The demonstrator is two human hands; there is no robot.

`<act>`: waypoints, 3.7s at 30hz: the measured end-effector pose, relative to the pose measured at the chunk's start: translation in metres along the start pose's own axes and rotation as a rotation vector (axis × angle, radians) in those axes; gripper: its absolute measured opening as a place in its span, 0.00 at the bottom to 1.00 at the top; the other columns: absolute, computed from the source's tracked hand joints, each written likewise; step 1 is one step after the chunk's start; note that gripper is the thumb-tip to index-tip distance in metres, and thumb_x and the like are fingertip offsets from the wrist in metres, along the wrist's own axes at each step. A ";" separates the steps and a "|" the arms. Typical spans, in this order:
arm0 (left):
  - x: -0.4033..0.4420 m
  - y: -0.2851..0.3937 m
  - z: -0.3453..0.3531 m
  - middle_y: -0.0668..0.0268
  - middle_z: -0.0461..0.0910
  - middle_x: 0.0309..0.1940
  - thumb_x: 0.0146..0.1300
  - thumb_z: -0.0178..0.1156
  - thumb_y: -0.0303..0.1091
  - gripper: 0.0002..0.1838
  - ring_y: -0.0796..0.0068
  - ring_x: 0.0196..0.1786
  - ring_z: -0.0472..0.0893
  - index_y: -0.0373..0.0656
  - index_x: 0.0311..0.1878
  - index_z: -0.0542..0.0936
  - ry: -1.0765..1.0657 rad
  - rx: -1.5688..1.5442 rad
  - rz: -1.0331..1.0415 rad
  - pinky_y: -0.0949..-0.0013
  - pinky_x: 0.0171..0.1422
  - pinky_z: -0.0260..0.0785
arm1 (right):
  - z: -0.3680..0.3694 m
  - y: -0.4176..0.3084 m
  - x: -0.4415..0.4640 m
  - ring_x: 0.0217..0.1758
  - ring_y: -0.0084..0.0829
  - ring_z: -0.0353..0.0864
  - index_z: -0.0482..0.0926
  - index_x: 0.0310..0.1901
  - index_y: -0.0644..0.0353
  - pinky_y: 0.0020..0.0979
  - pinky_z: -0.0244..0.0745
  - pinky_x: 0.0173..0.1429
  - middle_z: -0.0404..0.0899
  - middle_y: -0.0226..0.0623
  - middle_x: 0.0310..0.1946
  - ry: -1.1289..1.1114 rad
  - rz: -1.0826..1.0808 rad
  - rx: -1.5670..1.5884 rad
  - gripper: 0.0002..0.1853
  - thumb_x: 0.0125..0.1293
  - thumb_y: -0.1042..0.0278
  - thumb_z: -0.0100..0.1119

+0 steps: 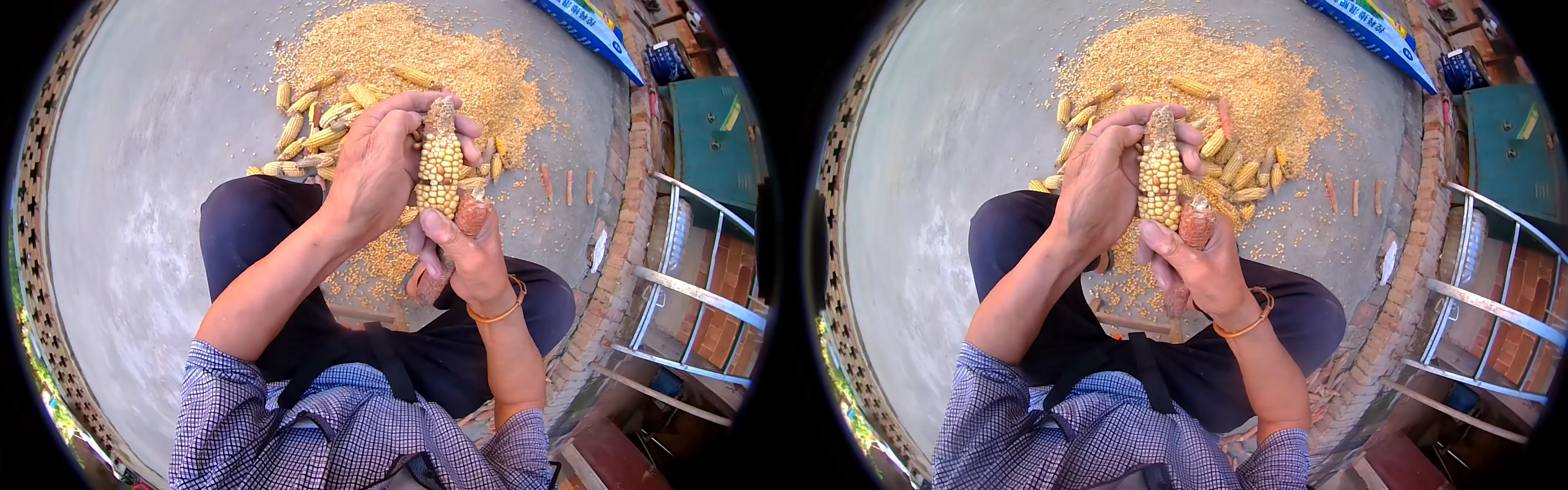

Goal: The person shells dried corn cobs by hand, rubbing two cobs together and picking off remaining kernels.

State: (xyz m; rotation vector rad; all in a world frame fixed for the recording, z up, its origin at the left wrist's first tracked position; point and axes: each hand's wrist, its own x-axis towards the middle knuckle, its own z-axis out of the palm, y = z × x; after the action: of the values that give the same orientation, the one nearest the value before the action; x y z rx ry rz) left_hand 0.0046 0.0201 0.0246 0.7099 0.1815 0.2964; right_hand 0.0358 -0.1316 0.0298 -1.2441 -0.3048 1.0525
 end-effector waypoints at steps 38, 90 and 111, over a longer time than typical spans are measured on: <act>0.003 -0.001 0.000 0.35 0.65 0.65 0.78 0.35 0.49 0.32 0.44 0.69 0.67 0.24 0.63 0.68 0.064 -0.374 -0.196 0.47 0.76 0.59 | -0.019 -0.013 -0.001 0.18 0.16 0.69 0.73 0.52 0.64 0.17 0.63 0.21 0.80 0.36 0.29 0.052 -0.129 0.167 0.18 0.70 0.60 0.60; 0.017 0.023 0.083 0.54 0.80 0.50 0.77 0.47 0.41 0.23 0.69 0.58 0.78 0.31 0.63 0.72 -0.088 0.916 0.248 0.65 0.63 0.70 | -0.045 -0.029 -0.014 0.22 0.14 0.70 0.79 0.40 0.60 0.17 0.61 0.21 0.77 0.26 0.26 0.097 -0.312 0.305 0.10 0.66 0.64 0.66; -0.005 -0.019 0.017 0.54 0.83 0.37 0.76 0.49 0.46 0.20 0.69 0.30 0.82 0.35 0.53 0.75 -0.179 0.119 -0.343 0.73 0.30 0.74 | -0.057 -0.032 0.010 0.21 0.14 0.68 0.79 0.46 0.65 0.19 0.63 0.24 0.83 0.35 0.34 0.530 -0.406 -0.068 0.17 0.69 0.57 0.63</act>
State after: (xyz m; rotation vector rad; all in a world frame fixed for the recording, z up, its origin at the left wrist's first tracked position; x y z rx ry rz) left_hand 0.0084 -0.0049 0.0251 0.8045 0.1480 -0.1064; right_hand 0.0962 -0.1577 0.0350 -1.3988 -0.1711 0.3472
